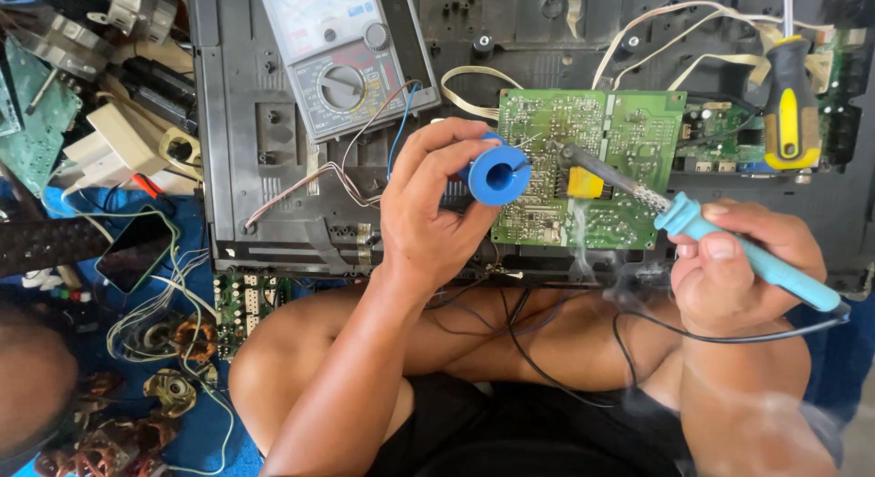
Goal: Soldering components on a circuit board inside a television
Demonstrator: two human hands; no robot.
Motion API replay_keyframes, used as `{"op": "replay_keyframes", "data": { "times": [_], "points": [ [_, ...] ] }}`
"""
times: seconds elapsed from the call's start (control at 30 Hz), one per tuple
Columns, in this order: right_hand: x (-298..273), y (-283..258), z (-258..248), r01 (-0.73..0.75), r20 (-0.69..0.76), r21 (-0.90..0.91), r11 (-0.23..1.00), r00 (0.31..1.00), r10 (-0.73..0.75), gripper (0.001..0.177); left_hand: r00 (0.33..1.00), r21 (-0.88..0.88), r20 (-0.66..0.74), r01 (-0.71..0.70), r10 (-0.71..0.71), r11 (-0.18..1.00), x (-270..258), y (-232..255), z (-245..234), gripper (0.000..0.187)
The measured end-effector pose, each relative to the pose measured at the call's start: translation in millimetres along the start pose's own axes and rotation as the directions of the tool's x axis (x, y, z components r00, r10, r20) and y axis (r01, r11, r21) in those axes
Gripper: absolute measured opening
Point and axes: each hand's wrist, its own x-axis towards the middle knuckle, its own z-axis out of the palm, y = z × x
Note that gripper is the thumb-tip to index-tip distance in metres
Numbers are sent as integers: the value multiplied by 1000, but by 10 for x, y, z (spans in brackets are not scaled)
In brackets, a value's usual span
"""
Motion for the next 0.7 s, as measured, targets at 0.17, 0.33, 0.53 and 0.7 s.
{"op": "replay_keyframes", "data": {
  "times": [0.17,0.33,0.53,0.7],
  "points": [
    [3,18,34,12,-8,23,1000,1000,-11,31,999,-13,36,-14,14,1000,-10,-16,5,27],
    [13,22,5,37,31,3,999,999,-37,35,998,-8,59,-20,20,1000,-7,-11,13,27],
    [18,-36,35,-7,26,15,1000,1000,7,33,999,24,37,-31,30,999,-14,-17,27,25],
    [16,-21,28,4,33,28,1000,999,-5,34,999,12,6,-39,39,999,-12,-10,15,25]
  ]
}}
